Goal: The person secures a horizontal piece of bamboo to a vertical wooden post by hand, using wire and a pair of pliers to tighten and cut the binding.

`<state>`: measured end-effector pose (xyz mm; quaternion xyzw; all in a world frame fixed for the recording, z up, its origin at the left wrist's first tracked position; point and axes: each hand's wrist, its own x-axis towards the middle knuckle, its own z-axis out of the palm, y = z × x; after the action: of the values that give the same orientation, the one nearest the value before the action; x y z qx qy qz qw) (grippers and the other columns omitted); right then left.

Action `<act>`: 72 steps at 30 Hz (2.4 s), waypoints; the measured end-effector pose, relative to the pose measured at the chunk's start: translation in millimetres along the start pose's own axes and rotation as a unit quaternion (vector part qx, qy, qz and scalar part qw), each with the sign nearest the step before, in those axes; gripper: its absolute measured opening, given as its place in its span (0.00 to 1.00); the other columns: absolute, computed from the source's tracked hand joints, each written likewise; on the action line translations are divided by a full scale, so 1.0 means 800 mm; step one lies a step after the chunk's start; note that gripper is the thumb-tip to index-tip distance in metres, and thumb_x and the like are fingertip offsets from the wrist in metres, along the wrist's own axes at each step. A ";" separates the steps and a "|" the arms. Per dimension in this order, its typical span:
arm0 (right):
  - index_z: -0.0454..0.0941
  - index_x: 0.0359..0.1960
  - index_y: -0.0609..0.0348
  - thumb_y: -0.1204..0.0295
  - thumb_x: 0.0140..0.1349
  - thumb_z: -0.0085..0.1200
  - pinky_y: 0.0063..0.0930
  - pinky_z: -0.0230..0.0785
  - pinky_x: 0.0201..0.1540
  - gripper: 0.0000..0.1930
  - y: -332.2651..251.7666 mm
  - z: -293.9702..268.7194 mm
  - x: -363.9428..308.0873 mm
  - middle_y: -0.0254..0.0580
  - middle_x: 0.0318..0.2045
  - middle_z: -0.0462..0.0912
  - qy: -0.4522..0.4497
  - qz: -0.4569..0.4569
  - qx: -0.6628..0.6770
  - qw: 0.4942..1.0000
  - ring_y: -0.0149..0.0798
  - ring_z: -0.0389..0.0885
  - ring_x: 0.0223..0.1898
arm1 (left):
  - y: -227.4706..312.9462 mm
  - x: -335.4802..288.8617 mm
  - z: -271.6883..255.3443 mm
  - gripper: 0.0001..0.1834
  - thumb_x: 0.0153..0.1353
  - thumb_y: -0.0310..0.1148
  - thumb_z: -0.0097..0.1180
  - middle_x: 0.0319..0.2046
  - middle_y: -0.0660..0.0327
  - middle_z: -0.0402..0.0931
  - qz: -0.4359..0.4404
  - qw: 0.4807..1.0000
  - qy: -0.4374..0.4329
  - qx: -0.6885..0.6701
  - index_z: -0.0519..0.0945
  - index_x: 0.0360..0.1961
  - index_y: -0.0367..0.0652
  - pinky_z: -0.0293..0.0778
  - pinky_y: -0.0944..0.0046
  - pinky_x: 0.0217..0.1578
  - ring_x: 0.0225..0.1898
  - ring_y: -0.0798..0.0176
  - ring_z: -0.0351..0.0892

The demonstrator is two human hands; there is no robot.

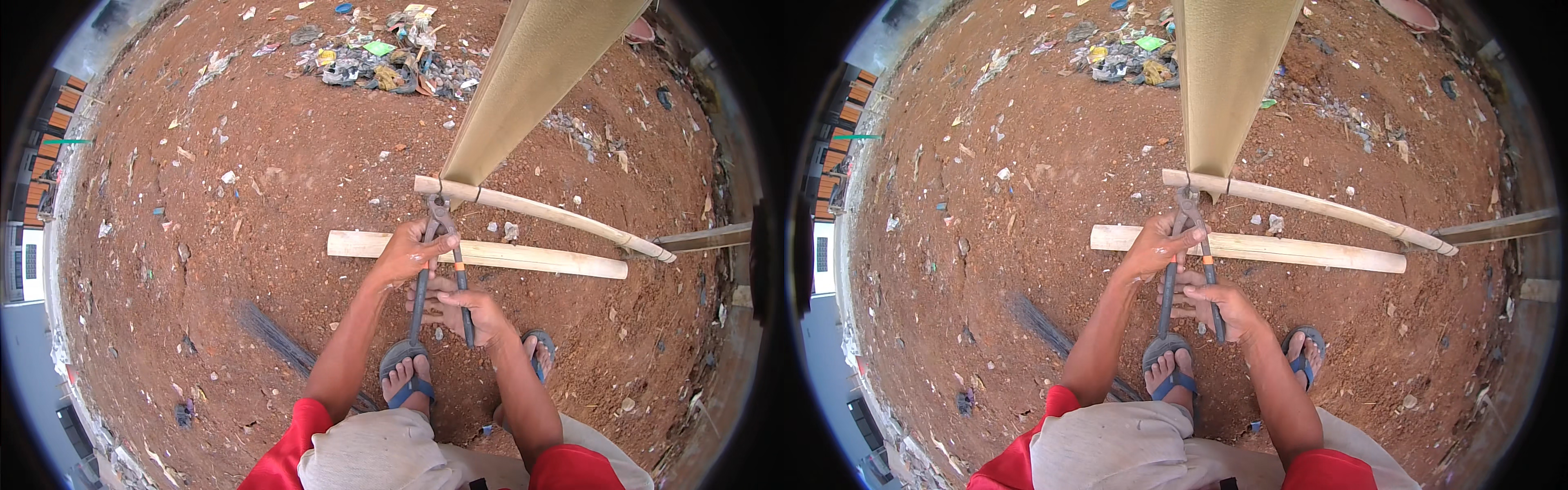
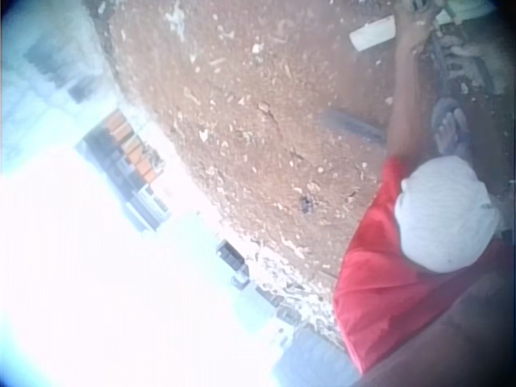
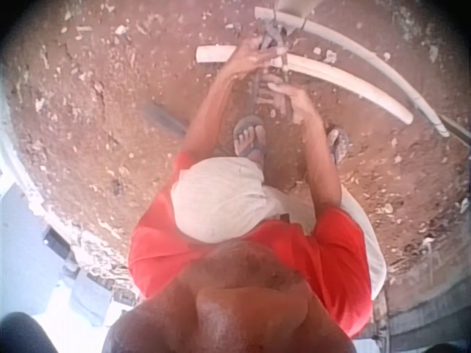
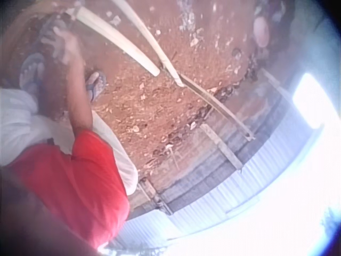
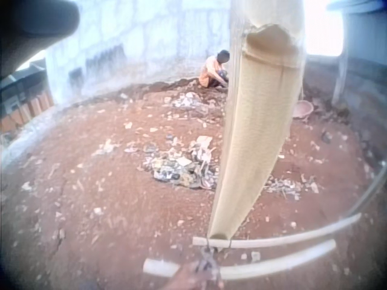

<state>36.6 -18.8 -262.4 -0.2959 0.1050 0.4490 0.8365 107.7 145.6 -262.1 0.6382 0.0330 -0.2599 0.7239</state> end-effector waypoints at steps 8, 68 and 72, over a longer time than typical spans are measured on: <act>0.69 0.51 0.61 0.67 0.62 0.49 0.51 0.71 0.47 0.18 -0.013 0.018 -0.012 0.46 0.38 0.76 -0.090 0.049 0.177 0.979 0.48 0.79 0.38 | -0.002 0.007 0.018 0.22 0.57 0.49 0.66 0.17 0.65 0.72 -0.039 0.997 0.048 -0.054 0.77 0.33 0.39 0.68 0.70 0.17 0.17 0.72 0.72; 0.67 0.46 0.60 0.71 0.48 0.57 0.33 0.68 0.32 0.22 -0.005 0.033 -0.030 0.35 0.30 0.69 -0.147 0.033 0.264 0.953 0.32 0.71 0.26 | 0.022 0.014 0.053 0.18 0.68 0.42 0.50 0.12 0.66 0.61 -0.132 0.881 -0.097 -0.444 0.66 0.22 0.47 0.76 0.49 0.25 0.14 0.58 0.72; 0.68 0.55 0.70 0.66 0.52 0.57 0.42 0.72 0.47 0.29 -0.037 0.066 -0.066 0.48 0.39 0.77 0.243 -0.038 -0.340 0.908 0.45 0.80 0.40 | 0.023 0.014 0.065 0.17 0.67 0.41 0.48 0.10 0.68 0.59 -0.132 0.903 -0.014 -0.409 0.65 0.21 0.49 0.75 0.49 0.25 0.13 0.59 0.70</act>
<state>25.7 -36.9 -184.5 -0.6659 0.1344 0.3398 0.6504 110.3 94.0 -240.3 0.2723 0.2105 -0.3254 0.8807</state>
